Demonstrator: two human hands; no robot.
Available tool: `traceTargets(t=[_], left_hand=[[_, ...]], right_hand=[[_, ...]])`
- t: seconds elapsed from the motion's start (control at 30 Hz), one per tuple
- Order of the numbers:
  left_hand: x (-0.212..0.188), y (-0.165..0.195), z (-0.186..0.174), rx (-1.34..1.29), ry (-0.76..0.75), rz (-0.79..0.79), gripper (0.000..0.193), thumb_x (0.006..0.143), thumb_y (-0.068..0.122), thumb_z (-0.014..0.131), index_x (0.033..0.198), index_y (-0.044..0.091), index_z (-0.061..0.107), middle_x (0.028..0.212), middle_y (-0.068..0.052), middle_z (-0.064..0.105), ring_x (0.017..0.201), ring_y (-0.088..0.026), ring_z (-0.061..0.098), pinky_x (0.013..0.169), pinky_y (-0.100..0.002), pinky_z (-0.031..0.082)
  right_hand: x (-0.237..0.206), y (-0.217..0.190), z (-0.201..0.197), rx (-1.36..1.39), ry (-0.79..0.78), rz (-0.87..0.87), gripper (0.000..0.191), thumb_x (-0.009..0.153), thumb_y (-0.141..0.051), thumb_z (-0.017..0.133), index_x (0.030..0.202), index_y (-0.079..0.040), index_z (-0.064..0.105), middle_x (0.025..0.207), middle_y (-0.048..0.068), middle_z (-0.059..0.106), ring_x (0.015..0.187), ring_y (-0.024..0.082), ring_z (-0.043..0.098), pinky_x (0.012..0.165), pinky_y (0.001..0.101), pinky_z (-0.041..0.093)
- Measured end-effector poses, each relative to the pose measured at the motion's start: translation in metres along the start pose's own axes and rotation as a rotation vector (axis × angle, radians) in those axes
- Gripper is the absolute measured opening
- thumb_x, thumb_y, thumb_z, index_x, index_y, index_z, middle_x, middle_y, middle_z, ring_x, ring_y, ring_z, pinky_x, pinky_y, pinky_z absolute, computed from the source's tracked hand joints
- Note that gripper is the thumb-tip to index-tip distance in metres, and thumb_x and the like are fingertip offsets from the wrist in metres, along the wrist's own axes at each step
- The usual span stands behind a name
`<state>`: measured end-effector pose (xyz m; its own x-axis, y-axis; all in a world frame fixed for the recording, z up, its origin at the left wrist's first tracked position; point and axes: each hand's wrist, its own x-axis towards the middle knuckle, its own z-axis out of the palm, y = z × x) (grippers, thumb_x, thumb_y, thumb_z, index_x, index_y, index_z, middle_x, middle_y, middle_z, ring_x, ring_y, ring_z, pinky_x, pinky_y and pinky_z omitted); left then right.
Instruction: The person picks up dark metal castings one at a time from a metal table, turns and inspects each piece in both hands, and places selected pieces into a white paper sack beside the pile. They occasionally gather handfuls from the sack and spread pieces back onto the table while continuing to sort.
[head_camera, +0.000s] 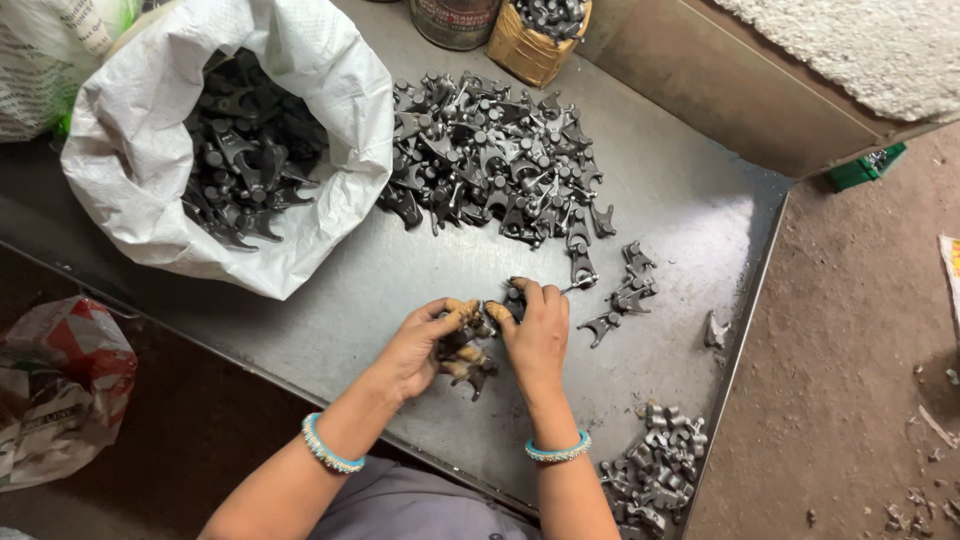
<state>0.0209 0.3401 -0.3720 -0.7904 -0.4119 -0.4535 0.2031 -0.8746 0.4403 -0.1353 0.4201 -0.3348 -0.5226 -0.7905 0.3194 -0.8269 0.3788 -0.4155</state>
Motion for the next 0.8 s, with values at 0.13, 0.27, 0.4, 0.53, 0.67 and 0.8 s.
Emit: traceTargets(t=[0.13,0.27,0.4,0.53,0.67,0.8], left_hand=[[0.005,0.026,0.007,0.419,0.158,-0.011,0.057,0.087,0.020,0.078,0.141,0.008,0.065,0.085,-0.008,0.074,0.052,-0.015,0.069,0.033,-0.025,0.038],[0.013,0.029,0.026,0.496,0.211,-0.052,0.070,0.083,0.018,0.080,0.149,0.016,0.054,0.078,-0.011,0.073,0.044,-0.016,0.064,0.031,-0.026,0.037],[0.017,-0.007,0.040,0.417,0.092,-0.092,0.069,0.083,0.020,0.080,0.147,0.014,0.055,0.074,-0.010,0.070,0.046,-0.019,0.067,0.034,-0.028,0.046],[0.007,-0.044,0.033,0.338,0.124,-0.018,0.050,0.089,0.028,0.074,0.134,0.009,0.065,0.079,-0.005,0.069,0.052,-0.019,0.068,0.036,-0.027,0.045],[-0.004,-0.058,0.017,0.084,0.060,-0.123,0.048,0.097,0.049,0.056,0.117,0.007,0.067,0.084,-0.008,0.072,0.061,-0.023,0.073,0.046,-0.034,0.056],[-0.022,-0.061,0.007,-0.132,-0.024,-0.136,0.042,0.094,0.048,0.054,0.106,0.010,0.068,0.089,-0.010,0.075,0.071,-0.029,0.076,0.052,-0.039,0.059]], right_hand=[[0.025,0.039,0.009,0.136,-0.094,0.009,0.038,0.070,-0.012,0.088,0.105,-0.010,0.073,0.098,0.009,0.071,0.092,0.031,0.066,0.085,0.0412,0.053],[0.024,0.080,0.000,0.764,-0.227,0.319,0.037,0.076,-0.001,0.084,0.109,-0.002,0.069,0.103,0.009,0.073,0.095,0.019,0.067,0.087,0.0311,0.055],[-0.022,0.097,-0.021,1.116,-0.146,0.421,0.034,0.084,0.003,0.073,0.117,-0.001,0.065,0.108,0.004,0.071,0.099,0.012,0.066,0.086,0.0271,0.054],[-0.062,0.088,-0.042,1.154,-0.040,0.436,0.024,0.097,-0.003,0.065,0.121,0.002,0.067,0.098,0.007,0.074,0.083,0.012,0.066,0.074,0.0259,0.053],[-0.078,0.060,-0.054,1.173,-0.138,0.422,0.024,0.096,-0.010,0.069,0.117,0.001,0.068,0.096,0.007,0.077,0.076,0.012,0.068,0.063,0.0245,0.049],[-0.075,0.030,-0.038,0.529,-0.136,0.271,0.025,0.089,-0.014,0.079,0.111,-0.002,0.074,0.095,0.010,0.074,0.077,0.015,0.062,0.067,0.0297,0.051]])
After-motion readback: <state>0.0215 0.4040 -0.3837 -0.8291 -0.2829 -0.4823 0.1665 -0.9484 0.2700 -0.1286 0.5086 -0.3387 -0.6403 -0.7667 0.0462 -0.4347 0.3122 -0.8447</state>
